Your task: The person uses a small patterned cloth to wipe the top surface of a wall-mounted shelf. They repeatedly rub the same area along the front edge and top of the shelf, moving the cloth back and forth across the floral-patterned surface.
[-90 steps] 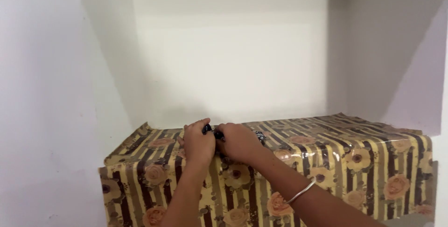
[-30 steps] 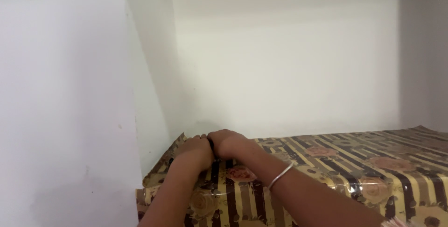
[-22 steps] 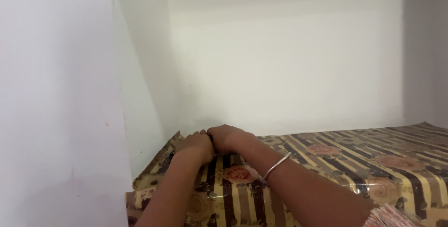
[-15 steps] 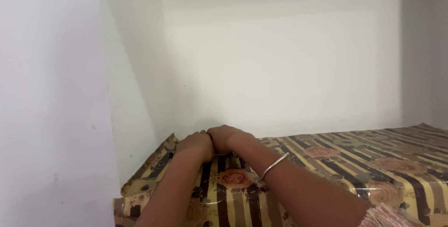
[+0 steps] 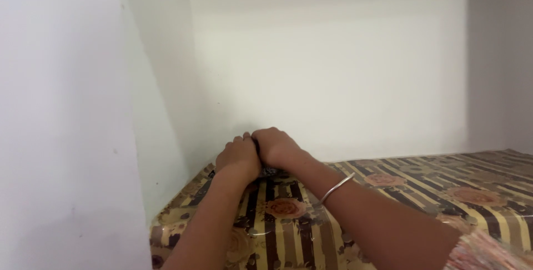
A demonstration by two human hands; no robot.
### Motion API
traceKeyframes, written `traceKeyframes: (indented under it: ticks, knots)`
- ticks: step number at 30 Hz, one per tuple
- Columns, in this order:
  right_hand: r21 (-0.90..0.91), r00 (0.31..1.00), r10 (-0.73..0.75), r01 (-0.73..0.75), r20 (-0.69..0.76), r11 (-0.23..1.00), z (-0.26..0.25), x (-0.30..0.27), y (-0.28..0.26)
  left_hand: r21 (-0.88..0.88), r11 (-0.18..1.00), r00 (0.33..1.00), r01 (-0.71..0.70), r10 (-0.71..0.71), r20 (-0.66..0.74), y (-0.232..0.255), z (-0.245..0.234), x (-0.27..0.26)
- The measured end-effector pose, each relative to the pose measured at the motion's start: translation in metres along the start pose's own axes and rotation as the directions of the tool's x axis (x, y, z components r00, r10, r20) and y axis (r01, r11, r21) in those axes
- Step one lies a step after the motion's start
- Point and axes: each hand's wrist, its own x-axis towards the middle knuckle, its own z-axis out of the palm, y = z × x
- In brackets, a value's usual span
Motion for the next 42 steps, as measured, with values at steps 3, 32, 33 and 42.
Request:
traceKeyframes:
  ticks: [3, 32, 33, 42]
  knots:
    - [0.045, 0.998, -0.024, 0.026, -0.050, 0.999, -0.018, -0.012, -0.007, 0.003, 1.000, 0.999, -0.014, 0.014, -0.038, 0.005, -0.019, -0.018]
    - [-0.103, 0.980, 0.054, -0.034, 0.192, 0.994, -0.036, -0.137, 0.008, -0.002, 0.991, 0.981, -0.131, 0.130, 0.141, 0.047, -0.006, -0.113]
    - [-0.103, 0.980, 0.052, -0.033, 0.191, 0.994, -0.036, -0.136, 0.007, 0.000, 0.992, 0.982, -0.130, 0.129, 0.140, 0.045, 0.000, -0.108]
    - [-0.102, 0.983, 0.086, -0.070, 0.161, 0.992, -0.017, -0.103, 0.018, 0.005, 0.991, 0.986, -0.132, 0.131, 0.103, 0.039, 0.015, -0.078]
